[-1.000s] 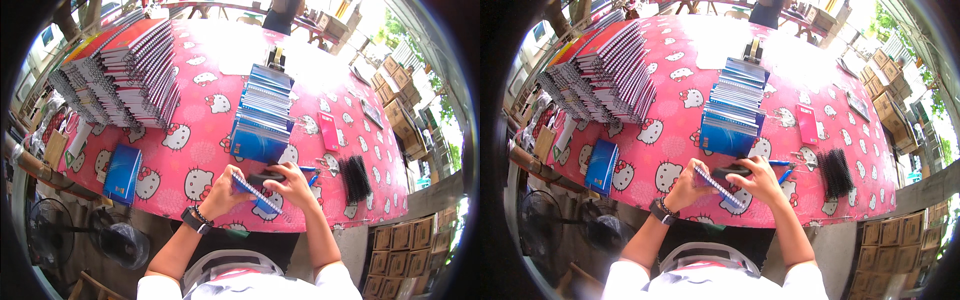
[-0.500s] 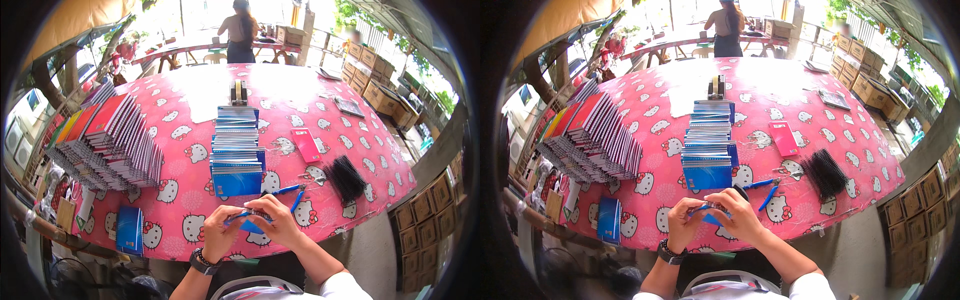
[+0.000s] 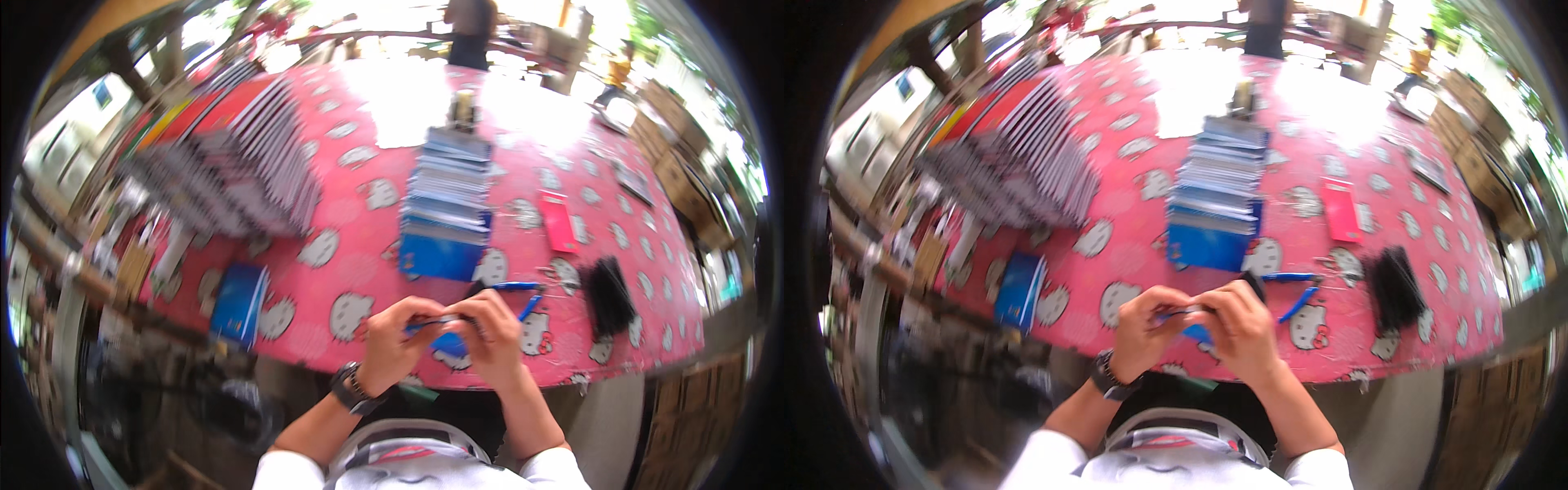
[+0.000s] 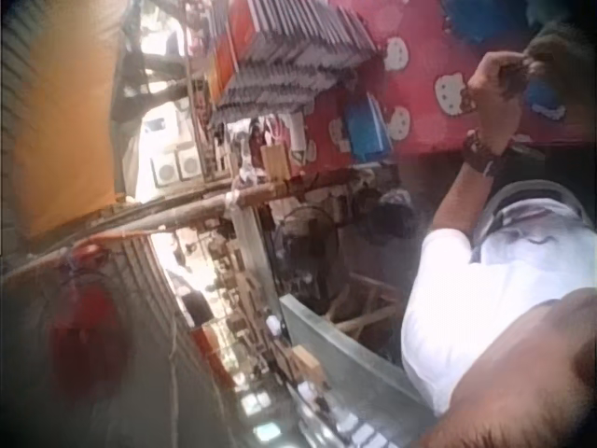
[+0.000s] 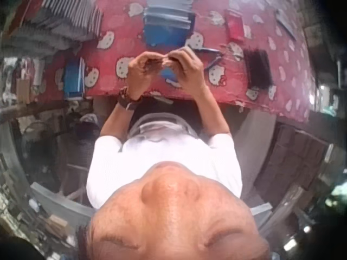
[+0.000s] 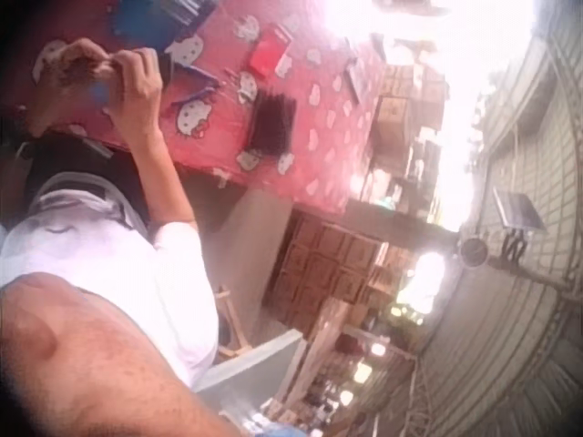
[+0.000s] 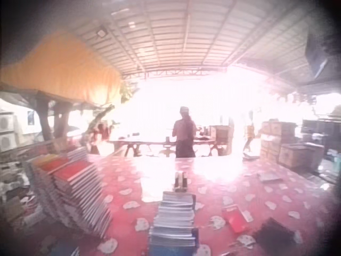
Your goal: The person assembles notebooks by sliding black plastic coils through the holes of a stack of paper and covers.
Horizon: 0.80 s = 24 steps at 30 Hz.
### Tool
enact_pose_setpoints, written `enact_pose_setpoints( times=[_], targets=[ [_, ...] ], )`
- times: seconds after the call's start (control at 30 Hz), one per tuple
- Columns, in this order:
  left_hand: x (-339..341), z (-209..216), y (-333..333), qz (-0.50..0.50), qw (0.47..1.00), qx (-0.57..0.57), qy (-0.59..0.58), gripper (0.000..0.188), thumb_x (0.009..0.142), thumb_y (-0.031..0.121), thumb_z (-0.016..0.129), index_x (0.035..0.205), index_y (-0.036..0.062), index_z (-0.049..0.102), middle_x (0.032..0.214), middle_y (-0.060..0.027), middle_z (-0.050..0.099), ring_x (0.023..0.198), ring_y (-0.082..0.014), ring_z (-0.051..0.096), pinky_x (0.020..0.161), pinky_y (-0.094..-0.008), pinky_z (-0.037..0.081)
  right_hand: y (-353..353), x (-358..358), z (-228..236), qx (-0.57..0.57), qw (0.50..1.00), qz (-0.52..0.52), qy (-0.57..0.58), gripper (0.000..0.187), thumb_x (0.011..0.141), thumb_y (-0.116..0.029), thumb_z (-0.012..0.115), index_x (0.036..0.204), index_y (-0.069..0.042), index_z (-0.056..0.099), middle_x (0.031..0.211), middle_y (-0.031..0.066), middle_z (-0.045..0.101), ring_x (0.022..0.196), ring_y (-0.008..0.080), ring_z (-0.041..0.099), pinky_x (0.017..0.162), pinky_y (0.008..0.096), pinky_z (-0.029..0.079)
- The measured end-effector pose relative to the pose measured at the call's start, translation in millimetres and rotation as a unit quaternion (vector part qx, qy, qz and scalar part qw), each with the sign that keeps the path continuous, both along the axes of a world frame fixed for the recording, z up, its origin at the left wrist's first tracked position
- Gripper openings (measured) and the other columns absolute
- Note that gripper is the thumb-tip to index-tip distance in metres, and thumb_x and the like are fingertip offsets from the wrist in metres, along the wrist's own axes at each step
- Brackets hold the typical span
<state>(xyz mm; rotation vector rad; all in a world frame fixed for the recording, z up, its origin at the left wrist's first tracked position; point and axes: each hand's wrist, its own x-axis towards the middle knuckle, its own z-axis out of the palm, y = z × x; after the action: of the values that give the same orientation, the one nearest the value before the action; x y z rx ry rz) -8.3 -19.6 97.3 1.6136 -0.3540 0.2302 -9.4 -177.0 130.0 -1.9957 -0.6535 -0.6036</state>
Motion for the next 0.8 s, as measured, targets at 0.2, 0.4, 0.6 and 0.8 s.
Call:
enact_pose_setpoints(
  times=[0.2,0.4,0.6,0.8],
  targets=[
    [-13,3,10,0.008,0.997,-0.074,0.001,0.017,0.080,0.004,0.072,0.094,0.0024,0.063,0.086,-0.0075,0.067,0.081,-0.0107,0.064,0.071,-0.0252,0.051,7,-5,1,-0.041,0.997,0.051,0.044,0.029,0.083,-0.017,0.068,0.105,0.000,0.061,0.095,0.0141,0.062,0.082,0.0281,0.059,0.069,0.0353,0.048],
    [-13,40,110,0.245,0.969,0.024,-0.031,0.023,0.100,0.024,0.045,0.096,0.0062,0.058,0.088,-0.0011,0.058,0.078,-0.0097,0.051,0.071,-0.0255,0.042,-9,6,1,-0.096,0.991,-0.043,0.088,0.068,0.081,-0.041,0.067,0.131,-0.001,0.044,0.131,0.0189,0.048,0.119,0.0363,0.045,0.101,0.0440,0.035],
    [37,39,240,0.314,0.802,0.489,-0.136,0.023,0.097,0.022,0.042,0.083,0.0090,0.056,0.081,-0.0043,0.059,0.084,-0.0254,0.051,0.081,-0.0407,0.032,-48,8,-47,-0.232,0.964,-0.048,0.118,0.046,0.074,-0.016,0.073,0.117,-0.008,0.058,0.125,0.0136,0.053,0.116,0.0344,0.046,0.095,0.0442,0.039],
    [78,-9,250,0.241,0.811,0.500,-0.184,0.014,0.091,0.018,0.053,0.094,0.0070,0.061,0.094,-0.0112,0.061,0.093,-0.0314,0.054,0.086,-0.0446,0.038,-70,-4,-47,-0.124,0.980,-0.139,0.066,0.027,0.076,-0.009,0.070,0.102,-0.006,0.064,0.110,0.0123,0.061,0.106,0.0322,0.053,0.090,0.0425,0.042]
  ],
)
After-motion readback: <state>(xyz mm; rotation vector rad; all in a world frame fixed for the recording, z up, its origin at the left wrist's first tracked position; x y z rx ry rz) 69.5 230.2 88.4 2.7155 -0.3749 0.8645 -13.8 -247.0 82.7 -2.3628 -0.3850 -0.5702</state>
